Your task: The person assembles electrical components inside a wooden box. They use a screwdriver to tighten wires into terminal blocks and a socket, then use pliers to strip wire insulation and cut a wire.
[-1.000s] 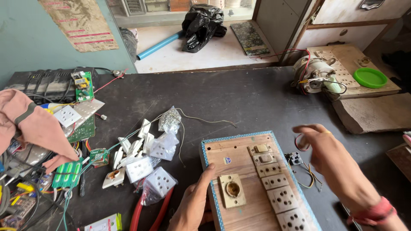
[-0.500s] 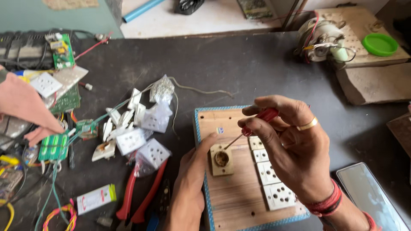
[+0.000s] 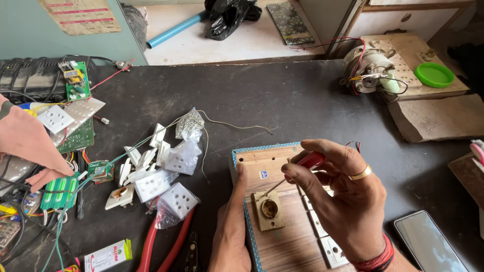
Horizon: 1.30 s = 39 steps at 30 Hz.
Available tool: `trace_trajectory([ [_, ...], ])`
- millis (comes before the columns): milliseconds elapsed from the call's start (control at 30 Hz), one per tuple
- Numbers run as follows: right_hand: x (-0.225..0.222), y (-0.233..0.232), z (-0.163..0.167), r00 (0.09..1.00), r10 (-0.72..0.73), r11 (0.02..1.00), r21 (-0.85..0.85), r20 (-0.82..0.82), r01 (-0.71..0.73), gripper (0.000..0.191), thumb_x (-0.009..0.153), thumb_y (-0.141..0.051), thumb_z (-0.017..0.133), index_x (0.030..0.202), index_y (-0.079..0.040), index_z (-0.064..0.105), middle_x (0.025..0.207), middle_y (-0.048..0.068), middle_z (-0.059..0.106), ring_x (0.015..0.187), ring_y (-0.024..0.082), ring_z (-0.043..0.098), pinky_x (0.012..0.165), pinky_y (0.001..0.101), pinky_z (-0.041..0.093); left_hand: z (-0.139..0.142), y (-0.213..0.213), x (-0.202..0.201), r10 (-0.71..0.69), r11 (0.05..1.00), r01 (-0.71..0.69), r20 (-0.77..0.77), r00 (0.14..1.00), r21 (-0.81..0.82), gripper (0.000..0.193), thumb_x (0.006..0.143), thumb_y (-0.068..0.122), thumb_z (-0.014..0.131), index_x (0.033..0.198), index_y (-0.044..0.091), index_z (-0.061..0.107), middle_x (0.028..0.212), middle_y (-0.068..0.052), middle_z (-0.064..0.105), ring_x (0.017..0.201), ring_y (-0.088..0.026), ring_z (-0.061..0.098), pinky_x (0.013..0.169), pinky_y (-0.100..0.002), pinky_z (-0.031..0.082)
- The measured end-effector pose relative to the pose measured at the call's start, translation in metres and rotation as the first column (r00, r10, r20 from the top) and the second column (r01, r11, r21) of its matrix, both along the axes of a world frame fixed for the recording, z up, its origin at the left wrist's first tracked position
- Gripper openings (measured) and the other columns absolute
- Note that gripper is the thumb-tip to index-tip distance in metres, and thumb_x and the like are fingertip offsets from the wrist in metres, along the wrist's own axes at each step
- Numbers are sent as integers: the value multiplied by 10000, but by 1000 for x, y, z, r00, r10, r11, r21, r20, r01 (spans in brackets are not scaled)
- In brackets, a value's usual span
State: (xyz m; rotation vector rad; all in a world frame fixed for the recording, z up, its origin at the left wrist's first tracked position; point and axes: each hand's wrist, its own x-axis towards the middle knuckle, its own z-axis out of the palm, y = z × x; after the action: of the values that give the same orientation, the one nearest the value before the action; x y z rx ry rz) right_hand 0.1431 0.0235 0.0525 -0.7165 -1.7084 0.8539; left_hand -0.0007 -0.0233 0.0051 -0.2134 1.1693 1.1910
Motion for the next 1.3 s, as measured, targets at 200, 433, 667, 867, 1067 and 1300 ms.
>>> trace_trajectory([
  [200,3,1,-2,998,-19,999,38,54,17,424,888,35,754,1288,39,615,1022,107,750,949,141,759,806,255,647,16,-7,2,-4,979,11,-35,999,203,962,800,761,551,1453,55,535,1411,-161,596,1325,-264,611,1077,-449,483],
  [433,3,0,-3,998,-14,999,51,58,11,434,887,27,751,1296,35,608,1029,110,748,960,142,765,809,257,656,8,2,1,75,991,-87,120,990,101,820,921,728,384,1481,142,511,1490,-149,576,1355,-286,571,1079,-454,475],
  [667,-2,0,0,999,-30,997,71,45,27,438,874,24,765,1287,34,618,1029,103,746,957,142,757,800,257,648,1,3,2,22,999,-24,58,998,38,831,930,742,352,1486,143,504,1472,-142,590,1342,-274,586,1067,-445,488],
  [867,-3,-4,14,954,-183,948,298,236,108,443,845,-16,829,1256,-17,665,951,66,731,856,103,741,750,235,595,6,3,2,-16,1000,16,11,1000,-12,848,935,756,327,1486,138,508,1453,-139,609,1328,-267,602,1055,-436,497],
  [1067,-9,-2,24,975,-25,982,188,222,-17,411,907,45,739,1303,-15,648,960,57,757,873,102,757,773,238,621,6,1,3,-55,998,54,-45,997,-16,862,931,773,326,1483,135,502,1433,-110,625,1287,-243,614,1053,-414,496],
  [1300,-5,-8,27,962,-105,979,198,253,55,406,865,26,772,1256,-11,666,1002,71,768,911,116,769,806,242,624,13,2,6,-40,999,40,-24,999,-4,841,928,758,350,1463,137,540,1408,-121,654,1282,-249,633,1043,-410,502],
])
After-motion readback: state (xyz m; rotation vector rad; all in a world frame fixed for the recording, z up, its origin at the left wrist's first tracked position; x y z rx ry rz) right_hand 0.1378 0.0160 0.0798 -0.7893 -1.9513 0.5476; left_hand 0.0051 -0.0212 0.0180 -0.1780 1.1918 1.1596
